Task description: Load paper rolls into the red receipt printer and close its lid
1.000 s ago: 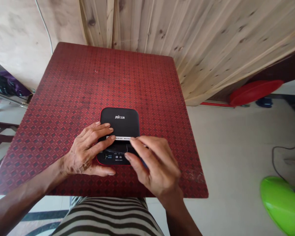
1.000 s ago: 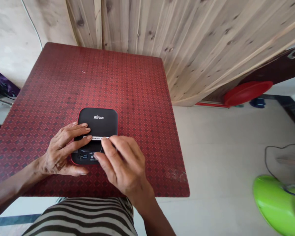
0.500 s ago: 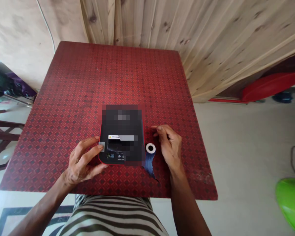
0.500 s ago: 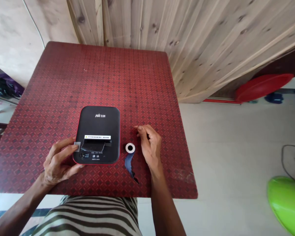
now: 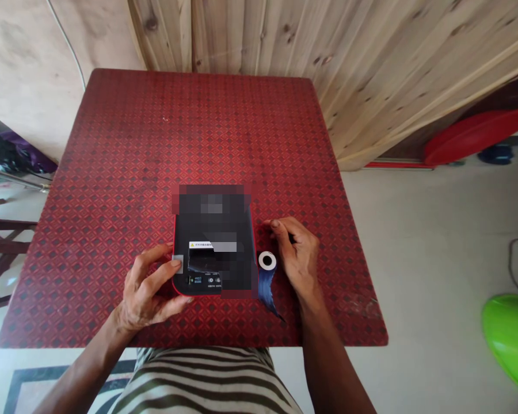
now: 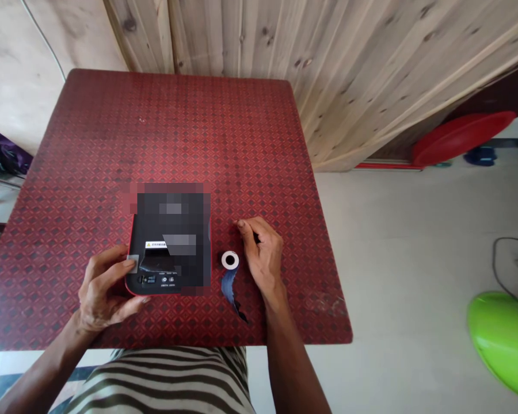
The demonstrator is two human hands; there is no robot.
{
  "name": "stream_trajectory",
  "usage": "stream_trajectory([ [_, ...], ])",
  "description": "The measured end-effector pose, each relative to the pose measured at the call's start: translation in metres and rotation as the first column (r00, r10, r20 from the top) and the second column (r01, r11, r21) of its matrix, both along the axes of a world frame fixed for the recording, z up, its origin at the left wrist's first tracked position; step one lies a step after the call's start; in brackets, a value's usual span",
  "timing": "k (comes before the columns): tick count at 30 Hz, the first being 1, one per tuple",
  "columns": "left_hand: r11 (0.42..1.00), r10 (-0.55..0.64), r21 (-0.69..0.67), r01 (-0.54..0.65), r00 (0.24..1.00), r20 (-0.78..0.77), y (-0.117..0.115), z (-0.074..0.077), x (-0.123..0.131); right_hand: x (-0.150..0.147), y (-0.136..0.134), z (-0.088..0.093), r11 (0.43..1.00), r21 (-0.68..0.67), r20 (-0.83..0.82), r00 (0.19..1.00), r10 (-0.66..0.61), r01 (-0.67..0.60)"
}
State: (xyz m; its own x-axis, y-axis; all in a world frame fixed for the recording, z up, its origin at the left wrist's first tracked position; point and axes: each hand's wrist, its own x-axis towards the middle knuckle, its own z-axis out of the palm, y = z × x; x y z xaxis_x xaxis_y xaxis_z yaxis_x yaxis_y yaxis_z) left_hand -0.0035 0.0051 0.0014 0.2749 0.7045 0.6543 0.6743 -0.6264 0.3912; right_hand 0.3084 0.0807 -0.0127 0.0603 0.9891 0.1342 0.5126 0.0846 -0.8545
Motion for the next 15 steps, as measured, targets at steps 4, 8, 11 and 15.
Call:
stream_trajectory([
  [4,0.997,-0.007,-0.071,0.013,0.997,0.080,-0.0005,-0.0008,0.0007,-0.0006,-0.0001,0.0005,1.000,-0.006,0.006,1.000,-0.013,0.013],
  [8,0.994,-0.001,-0.107,0.017,0.990,0.140,0.0003,0.0015,0.0041,-0.0010,-0.0005,0.0009,1.000,-0.008,-0.010,1.000,-0.021,0.021],
  [11,0.994,0.001,-0.104,0.015,0.988,0.156,0.0013,0.0023,0.0057,-0.0002,-0.0013,-0.0007,1.000,-0.007,-0.032,0.999,-0.029,0.029],
  [15,0.992,0.012,-0.129,0.013,0.982,0.187,0.0026,0.0014,0.0057,0.0021,-0.0033,0.0008,0.999,-0.023,-0.065,0.997,-0.045,0.043],
])
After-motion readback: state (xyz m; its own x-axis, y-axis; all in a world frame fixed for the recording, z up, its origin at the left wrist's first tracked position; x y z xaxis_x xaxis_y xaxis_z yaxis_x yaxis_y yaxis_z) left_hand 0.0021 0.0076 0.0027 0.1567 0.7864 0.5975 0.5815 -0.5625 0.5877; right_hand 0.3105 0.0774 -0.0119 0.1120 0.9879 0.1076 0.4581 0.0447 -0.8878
